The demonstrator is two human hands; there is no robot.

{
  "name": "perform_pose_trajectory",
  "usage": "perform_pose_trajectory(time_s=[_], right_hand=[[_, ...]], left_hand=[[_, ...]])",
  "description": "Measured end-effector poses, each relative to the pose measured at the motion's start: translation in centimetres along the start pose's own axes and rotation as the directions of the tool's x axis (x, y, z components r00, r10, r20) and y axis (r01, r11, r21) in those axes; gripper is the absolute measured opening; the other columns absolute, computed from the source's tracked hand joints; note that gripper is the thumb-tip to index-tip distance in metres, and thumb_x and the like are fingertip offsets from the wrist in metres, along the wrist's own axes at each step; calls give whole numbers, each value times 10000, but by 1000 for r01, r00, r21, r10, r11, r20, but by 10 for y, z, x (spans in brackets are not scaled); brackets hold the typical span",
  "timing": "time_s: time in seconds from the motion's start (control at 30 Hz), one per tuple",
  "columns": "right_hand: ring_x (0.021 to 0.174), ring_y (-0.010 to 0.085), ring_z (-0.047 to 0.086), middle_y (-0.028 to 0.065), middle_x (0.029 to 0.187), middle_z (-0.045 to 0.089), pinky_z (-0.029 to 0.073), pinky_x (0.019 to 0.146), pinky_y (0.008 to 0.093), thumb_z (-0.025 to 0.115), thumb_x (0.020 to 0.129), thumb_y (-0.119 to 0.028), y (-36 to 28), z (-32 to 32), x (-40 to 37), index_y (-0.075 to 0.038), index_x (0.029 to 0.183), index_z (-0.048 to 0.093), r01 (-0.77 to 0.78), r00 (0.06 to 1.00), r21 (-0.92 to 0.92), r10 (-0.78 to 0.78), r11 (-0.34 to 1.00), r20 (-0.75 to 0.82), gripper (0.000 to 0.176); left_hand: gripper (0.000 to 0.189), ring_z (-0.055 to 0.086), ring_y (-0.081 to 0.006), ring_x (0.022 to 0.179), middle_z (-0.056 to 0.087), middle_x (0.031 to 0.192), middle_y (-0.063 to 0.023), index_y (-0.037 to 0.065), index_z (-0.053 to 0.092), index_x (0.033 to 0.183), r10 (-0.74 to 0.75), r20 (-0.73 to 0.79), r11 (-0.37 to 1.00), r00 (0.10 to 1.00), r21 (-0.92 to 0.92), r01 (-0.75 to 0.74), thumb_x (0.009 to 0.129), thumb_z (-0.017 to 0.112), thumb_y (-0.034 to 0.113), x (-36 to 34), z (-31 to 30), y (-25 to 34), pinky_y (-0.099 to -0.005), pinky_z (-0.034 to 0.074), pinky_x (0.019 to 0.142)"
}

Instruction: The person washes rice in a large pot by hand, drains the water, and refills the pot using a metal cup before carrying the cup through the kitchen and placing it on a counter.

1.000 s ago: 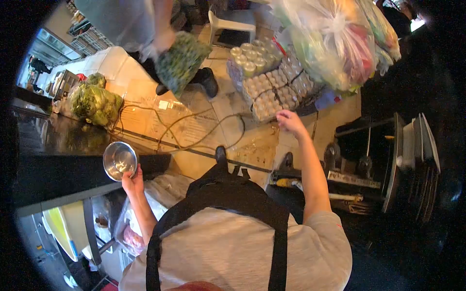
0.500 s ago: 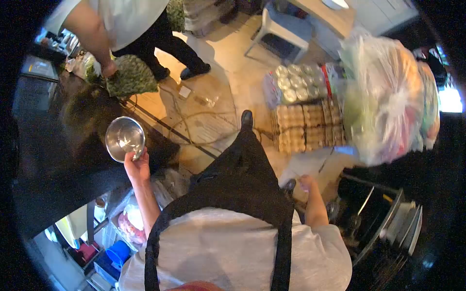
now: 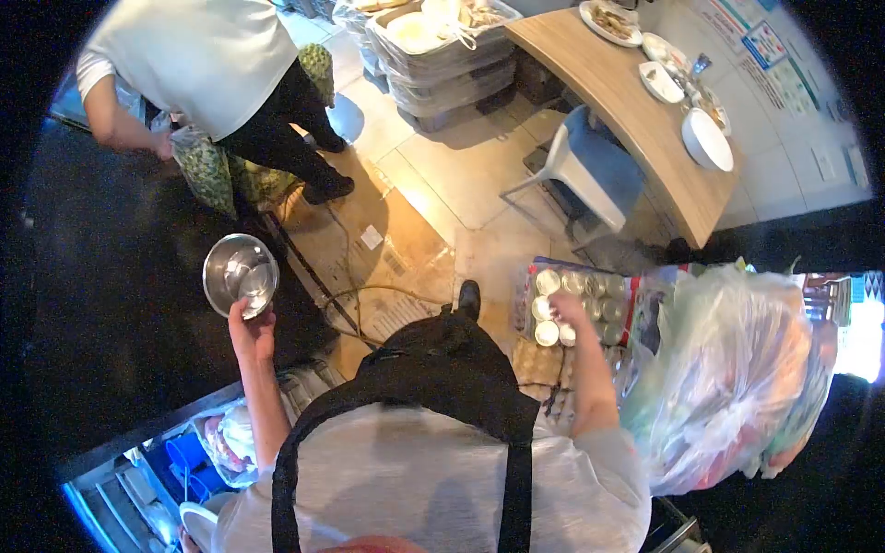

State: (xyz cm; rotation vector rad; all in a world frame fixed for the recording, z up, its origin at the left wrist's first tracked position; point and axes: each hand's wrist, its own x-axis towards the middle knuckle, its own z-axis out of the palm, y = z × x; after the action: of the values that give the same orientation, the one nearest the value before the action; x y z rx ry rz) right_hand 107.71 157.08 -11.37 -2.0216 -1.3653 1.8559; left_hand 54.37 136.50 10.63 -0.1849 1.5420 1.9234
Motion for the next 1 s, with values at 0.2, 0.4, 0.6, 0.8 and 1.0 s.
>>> perform_pose_trajectory(time_s=[0.2,0.4,0.6,0.8,1.0], right_hand=[[496,86,456,9,638,497,346,385,226,523,793,-216,-188,-42,83,-88,868,525,138,990,48,-135,989,-51,149],[590,93,493,3,736,535,382,498,229,529,812,-235,-332,-2,108,-87,935,520,324,941,180,-336,929,37,192],[636,109,549,10,779,574,434,508,233,532,818,-243,-367,23,125,-125,972,516,154,960,382,-229,911,161,195],[645,126,569,32,804,590,460,518,252,504,833,-243,-392,8,163,-123,965,513,37,986,546,-120,837,117,179],[640,158,603,75,836,605,494,489,285,488,842,-214,-452,-3,239,-107,972,510,-16,976,598,-117,801,182,170]], left_hand=[[367,526,-181,714,535,889,-48,133,434,1014,24,-149,998,989,-49,-32,692,599,197,33,4,6,-304,416,531],[356,561,-186,656,576,826,-81,58,485,985,-10,-51,994,999,-109,5,717,566,278,107,54,12,-267,430,457],[258,574,-181,754,575,910,-63,92,488,978,-117,320,971,940,-161,176,751,563,191,201,153,39,-292,456,528],[281,559,-261,717,572,896,-100,80,477,985,-188,531,955,826,-97,280,752,550,220,274,280,76,-338,479,586],[352,551,-251,681,551,877,-106,64,465,1005,-232,554,939,799,-86,332,706,586,203,335,414,91,-360,471,631]])
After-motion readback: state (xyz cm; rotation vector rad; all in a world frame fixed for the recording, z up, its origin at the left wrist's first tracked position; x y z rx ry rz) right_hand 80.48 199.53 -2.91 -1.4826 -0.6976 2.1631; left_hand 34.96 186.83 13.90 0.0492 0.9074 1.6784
